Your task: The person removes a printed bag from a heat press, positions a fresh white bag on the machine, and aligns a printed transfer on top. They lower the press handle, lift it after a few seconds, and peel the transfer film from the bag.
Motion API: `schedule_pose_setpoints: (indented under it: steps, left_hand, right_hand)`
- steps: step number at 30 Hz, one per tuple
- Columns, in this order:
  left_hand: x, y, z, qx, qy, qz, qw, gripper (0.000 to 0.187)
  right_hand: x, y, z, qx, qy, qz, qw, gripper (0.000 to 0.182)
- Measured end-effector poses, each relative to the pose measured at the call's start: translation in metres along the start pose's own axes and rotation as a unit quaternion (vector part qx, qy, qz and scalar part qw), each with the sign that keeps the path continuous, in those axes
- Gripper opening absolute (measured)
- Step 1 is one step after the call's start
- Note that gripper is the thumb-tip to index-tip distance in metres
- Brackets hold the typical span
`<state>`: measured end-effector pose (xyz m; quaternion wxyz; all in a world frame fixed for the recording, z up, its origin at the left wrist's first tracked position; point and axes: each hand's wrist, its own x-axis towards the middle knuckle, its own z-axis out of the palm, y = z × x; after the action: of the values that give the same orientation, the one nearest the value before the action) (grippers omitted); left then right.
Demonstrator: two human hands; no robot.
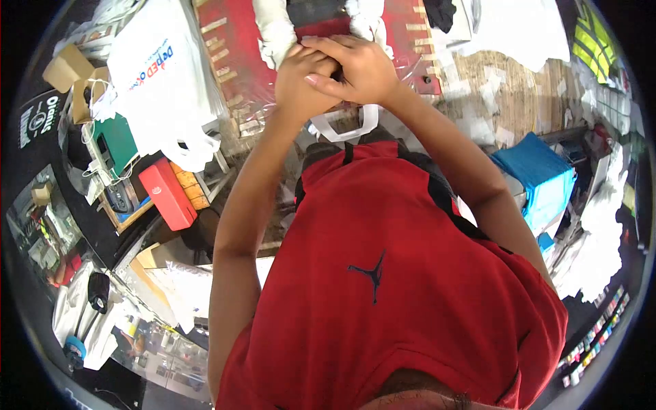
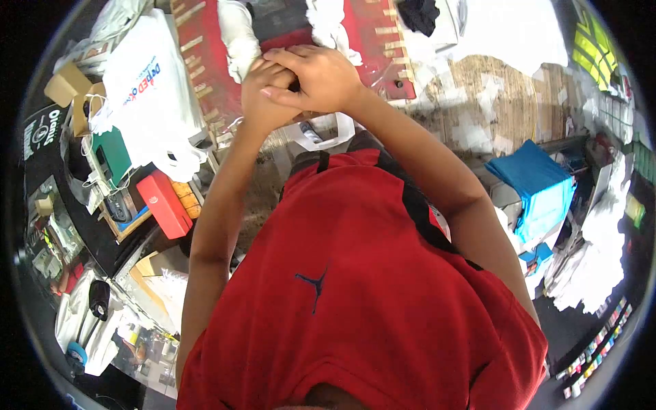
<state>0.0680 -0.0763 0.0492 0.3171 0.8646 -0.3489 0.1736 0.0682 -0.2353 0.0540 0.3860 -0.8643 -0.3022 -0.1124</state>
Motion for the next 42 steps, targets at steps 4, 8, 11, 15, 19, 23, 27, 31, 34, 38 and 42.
schedule_pose_setpoints:
  steps: [4,8,11,15,19,23,27,31,34,38,42]
  left_hand:
    - [0.0,0.001,0.0,-0.005,0.025,0.003,1.0,0.019]
    - [-0.003,-0.001,0.001,-0.009,0.0,-0.002,1.0,0.017]
    - [-0.002,0.003,0.004,-0.001,0.01,-0.004,1.0,0.016]
    - [0.0,0.004,0.002,-0.005,0.022,-0.005,1.0,0.014]
    - [-0.002,0.005,0.001,0.017,-0.014,-0.027,0.999,0.014]
    - [-0.002,0.006,0.0,0.009,-0.009,-0.031,0.999,0.015]
    - [0.003,0.007,-0.008,-0.002,-0.04,-0.025,0.999,0.023]
    - [-0.001,0.001,-0.002,0.004,-0.021,-0.021,1.0,0.023]
    - [0.001,0.005,-0.006,-0.005,-0.003,-0.027,1.0,0.02]
    - [0.001,0.011,-0.015,0.004,-0.028,-0.046,0.999,0.025]
    - [-0.003,0.008,-0.01,0.02,-0.048,-0.05,0.997,0.028]
  right_hand:
    - [0.001,-0.005,-0.002,-0.006,-0.004,0.009,1.0,0.055]
    - [0.0,-0.008,-0.002,0.001,-0.018,0.034,0.999,0.053]
    - [-0.001,-0.008,-0.001,-0.01,-0.015,0.036,0.999,0.051]
    - [-0.002,-0.002,0.005,-0.009,0.012,0.022,1.0,0.057]
    - [-0.003,-0.004,0.003,-0.013,0.01,0.024,1.0,0.058]
    - [-0.003,-0.007,0.001,-0.003,0.005,0.035,0.999,0.057]
    - [0.0,-0.012,-0.004,0.022,-0.002,0.04,0.999,0.055]
    - [0.003,-0.015,-0.007,0.032,-0.023,0.05,0.998,0.054]
    - [0.007,-0.019,-0.008,0.031,-0.025,0.046,0.998,0.052]
    - [0.009,-0.024,-0.009,0.041,-0.023,0.051,0.998,0.05]
    - [0.009,-0.025,-0.011,0.033,-0.023,0.033,0.999,0.049]
